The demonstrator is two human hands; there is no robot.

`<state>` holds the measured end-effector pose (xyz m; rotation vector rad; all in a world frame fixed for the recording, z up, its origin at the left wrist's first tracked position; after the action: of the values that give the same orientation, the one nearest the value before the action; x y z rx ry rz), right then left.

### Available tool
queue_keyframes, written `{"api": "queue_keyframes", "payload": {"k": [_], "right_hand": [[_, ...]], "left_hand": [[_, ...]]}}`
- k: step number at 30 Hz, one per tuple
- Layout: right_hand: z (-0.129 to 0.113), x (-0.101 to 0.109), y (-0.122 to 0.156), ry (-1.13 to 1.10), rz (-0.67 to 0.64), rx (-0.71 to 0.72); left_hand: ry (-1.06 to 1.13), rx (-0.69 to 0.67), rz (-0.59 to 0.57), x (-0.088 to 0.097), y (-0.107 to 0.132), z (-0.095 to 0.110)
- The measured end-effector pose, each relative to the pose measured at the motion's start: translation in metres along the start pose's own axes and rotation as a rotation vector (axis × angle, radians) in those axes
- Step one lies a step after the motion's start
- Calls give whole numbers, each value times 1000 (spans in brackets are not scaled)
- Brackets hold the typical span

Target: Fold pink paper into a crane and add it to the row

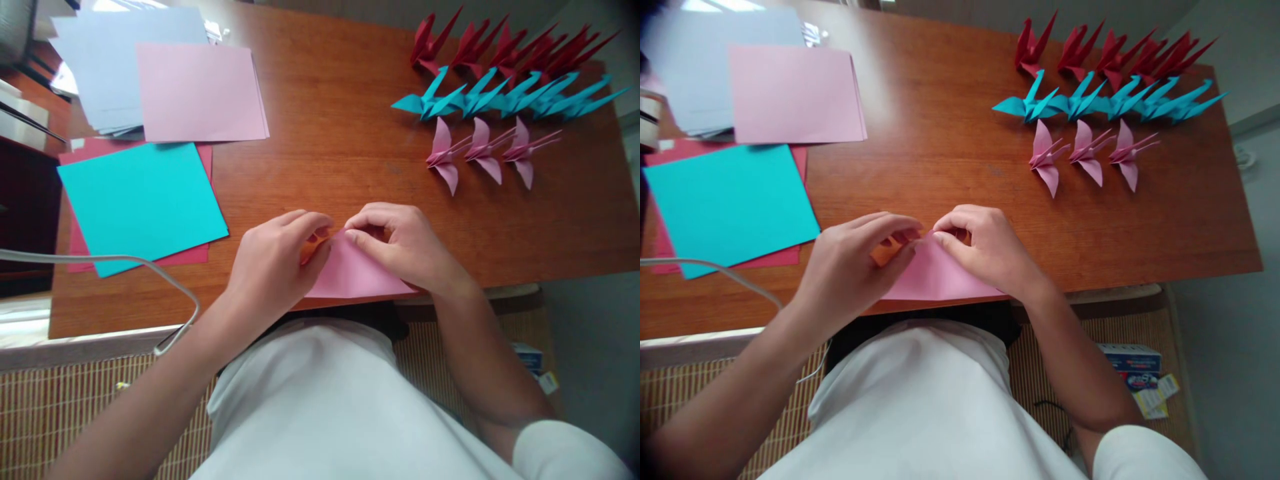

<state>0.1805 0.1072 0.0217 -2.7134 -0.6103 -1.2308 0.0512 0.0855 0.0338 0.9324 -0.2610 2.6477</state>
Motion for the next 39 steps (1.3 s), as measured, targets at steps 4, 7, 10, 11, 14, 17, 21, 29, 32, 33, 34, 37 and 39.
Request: {"api": "queue_keyframes", "payload": {"k": [4,7,10,11,14,17,21,29,32,33,34,37,39], "right_hand": [[7,1,-13,14,38,17],[12,-2,-22,49,55,21],[14,-4,-27,82,70,27],[14,-4,-28,90,75,31],[13,-5,-28,115,85,40],[13,-6,-28,149,89,45],[13,-7,-28,187,101,51],[12,-7,-28,221,128,69],[12,-8,-28,239,130,66],[12,-8,-28,244,132,68],[12,-8,-28,248,133,68],[12,-9,-28,256,133,66],[12,-9,-29,260,130,62]], "left_hand": [[-381,-255,30,-12,21,49],[-477,-295,-81,-39,35,58],[-507,-207,-163,-58,41,44],[-503,-182,-178,-61,43,40],[-496,-141,-195,-67,45,33],[-509,-137,-200,-71,46,31],[-521,-144,-194,-74,48,29],[-538,-154,-208,-82,55,25],[-527,-152,-206,-85,58,24],[-523,-151,-205,-86,58,23],[-519,-149,-206,-87,59,23],[-511,-140,-216,-90,61,21],[-511,-136,-220,-90,61,21]]}}
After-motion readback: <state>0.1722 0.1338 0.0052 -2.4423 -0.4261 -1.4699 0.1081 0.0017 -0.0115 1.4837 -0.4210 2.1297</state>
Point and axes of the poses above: each hand's wrist, its own y-axis away from the middle knuckle, its own x-axis out of the back of the hand, z = x × y, the point moved 10 cm from there along -y, towards the middle knuckle, and after that the axes turned 10 degrees about y, right-handed, at the moved point
